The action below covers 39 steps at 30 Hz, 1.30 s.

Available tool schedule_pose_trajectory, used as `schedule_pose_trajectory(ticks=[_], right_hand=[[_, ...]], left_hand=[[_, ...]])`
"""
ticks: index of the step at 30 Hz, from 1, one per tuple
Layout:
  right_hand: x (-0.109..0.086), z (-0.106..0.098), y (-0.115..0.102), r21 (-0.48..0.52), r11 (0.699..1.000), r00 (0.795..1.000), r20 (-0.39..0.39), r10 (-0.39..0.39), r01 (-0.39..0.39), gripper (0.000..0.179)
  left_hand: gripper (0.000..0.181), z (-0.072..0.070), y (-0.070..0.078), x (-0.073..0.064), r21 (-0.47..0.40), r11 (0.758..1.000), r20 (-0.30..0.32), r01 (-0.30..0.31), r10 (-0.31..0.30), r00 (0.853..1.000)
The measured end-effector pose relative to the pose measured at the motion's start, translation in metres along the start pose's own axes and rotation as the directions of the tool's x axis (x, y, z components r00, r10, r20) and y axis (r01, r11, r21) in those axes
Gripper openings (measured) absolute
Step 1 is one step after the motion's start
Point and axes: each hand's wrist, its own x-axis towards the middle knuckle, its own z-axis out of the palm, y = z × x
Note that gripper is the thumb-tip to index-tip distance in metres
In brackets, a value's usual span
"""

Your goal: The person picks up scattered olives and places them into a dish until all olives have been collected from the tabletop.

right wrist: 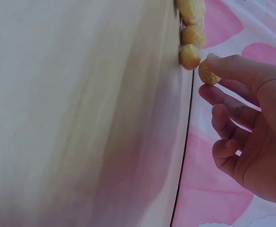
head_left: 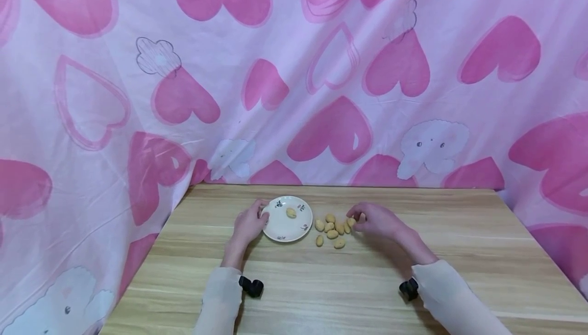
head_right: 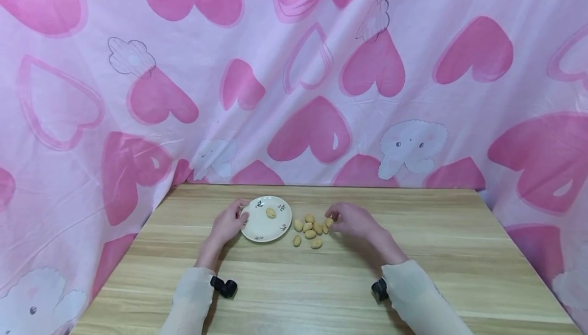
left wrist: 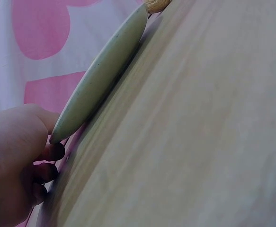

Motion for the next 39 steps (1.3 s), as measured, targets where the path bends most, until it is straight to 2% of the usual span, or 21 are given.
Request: schedule_pose_trajectory(ticks=[22, 39], right_hand=[[0.028, 0.001, -0.039, -0.082, 0.993, 0.996, 0.03, -0.078, 0.08, 0.031], [0.051, 0.01, -0.068, -0.084, 0.989, 0.992, 0.042, -0.12, 0.123, 0.031]], left_hand=[[0.031, -0.001, -0.001, 0.0, -0.005, 1.0, 0.0, 0.008, -0.008, 1.0], [0.03, 0.0, 0.001, 0.0, -0.002, 1.0, 0.006, 0.009, -0.009, 1.0]])
